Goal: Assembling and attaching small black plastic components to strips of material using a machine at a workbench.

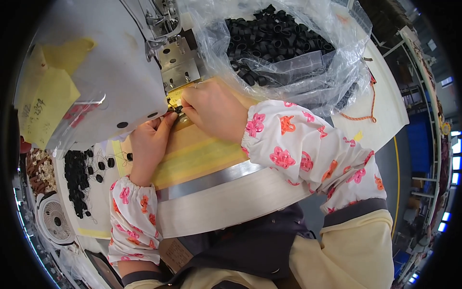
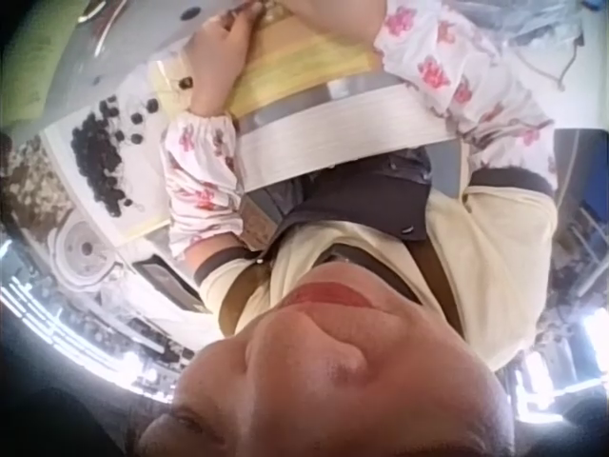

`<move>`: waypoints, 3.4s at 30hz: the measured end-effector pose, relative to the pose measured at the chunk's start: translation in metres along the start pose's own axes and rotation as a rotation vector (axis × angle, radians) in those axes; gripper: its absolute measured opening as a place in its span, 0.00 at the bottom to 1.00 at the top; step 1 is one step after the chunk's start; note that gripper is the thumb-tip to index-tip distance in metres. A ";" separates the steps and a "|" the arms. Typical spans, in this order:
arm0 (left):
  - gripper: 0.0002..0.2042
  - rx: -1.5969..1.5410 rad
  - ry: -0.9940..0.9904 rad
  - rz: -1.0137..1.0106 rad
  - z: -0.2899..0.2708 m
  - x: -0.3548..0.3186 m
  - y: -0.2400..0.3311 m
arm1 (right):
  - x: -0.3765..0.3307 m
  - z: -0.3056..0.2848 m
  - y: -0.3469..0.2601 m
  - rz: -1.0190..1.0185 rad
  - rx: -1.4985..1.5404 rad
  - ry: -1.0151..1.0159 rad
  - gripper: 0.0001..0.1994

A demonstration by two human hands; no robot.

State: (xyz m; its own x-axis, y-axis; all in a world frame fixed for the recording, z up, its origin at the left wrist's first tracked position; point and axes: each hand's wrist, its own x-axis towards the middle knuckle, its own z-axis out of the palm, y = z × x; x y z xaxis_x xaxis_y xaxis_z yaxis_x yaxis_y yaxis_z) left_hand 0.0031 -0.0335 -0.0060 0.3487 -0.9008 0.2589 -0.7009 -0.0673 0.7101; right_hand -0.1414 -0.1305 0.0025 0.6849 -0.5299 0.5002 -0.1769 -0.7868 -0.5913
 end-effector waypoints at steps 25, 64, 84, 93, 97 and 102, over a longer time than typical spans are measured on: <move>0.11 -0.110 0.002 -0.014 0.007 0.004 -0.003 | 0.000 -0.002 0.008 0.017 -0.066 -0.020 0.05; 0.12 0.301 -0.122 -0.072 -0.011 -0.010 0.003 | 0.027 -0.076 -0.001 0.102 0.054 -0.235 0.07; 0.08 -0.493 -0.205 -0.079 -0.016 -0.016 0.010 | -0.010 -0.004 -0.011 0.091 0.350 -0.178 0.09; 0.07 -0.345 -0.370 -0.068 -0.025 -0.016 0.014 | -0.017 -0.001 -0.023 -0.399 -0.061 -0.114 0.10; 0.07 -0.424 -0.358 -0.093 -0.021 -0.015 0.014 | -0.019 -0.003 -0.022 -0.447 -0.106 -0.117 0.09; 0.07 -0.316 -0.313 -0.137 -0.022 -0.011 0.012 | -0.018 0.001 -0.019 -0.357 -0.060 -0.117 0.08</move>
State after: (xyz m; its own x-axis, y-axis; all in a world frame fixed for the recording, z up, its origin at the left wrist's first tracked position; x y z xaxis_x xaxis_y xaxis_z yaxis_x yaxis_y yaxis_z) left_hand 0.0044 -0.0150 0.0138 0.1862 -0.9821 -0.0271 -0.4205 -0.1046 0.9012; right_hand -0.1502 -0.1057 0.0038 0.7862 -0.1820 0.5905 0.0491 -0.9343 -0.3532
